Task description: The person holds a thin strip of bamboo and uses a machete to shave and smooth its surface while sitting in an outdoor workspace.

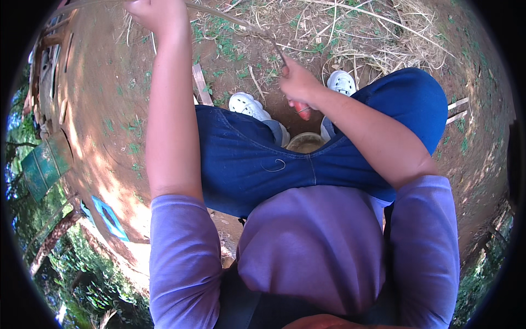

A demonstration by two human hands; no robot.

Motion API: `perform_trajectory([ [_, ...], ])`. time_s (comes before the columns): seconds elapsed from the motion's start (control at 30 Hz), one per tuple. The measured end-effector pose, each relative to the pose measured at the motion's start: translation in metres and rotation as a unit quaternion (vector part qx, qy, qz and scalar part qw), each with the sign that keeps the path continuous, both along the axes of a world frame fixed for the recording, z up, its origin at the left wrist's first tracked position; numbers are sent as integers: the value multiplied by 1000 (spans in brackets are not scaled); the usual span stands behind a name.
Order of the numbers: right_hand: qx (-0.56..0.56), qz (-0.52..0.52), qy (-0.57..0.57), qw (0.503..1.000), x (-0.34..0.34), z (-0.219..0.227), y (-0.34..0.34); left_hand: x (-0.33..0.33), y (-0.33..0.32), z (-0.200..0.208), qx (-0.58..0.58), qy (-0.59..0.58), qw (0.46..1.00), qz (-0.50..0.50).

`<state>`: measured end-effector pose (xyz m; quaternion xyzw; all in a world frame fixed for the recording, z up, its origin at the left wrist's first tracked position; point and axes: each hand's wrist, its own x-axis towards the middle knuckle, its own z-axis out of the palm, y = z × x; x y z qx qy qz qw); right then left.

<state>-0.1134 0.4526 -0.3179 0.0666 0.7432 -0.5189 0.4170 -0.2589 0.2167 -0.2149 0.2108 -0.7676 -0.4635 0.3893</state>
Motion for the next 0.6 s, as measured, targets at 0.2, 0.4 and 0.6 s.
perform_trajectory([
  [0.2,-33,-36,195,980,-17,37,-9,9,17,14,-22,-89,989,-114],
  [0.4,-86,-86,461,879,-62,49,-27,37,61,56,-256,-177,913,-263],
  [0.6,-54,-125,274,952,-82,66,-5,59,72,68,-381,-157,817,-403],
])
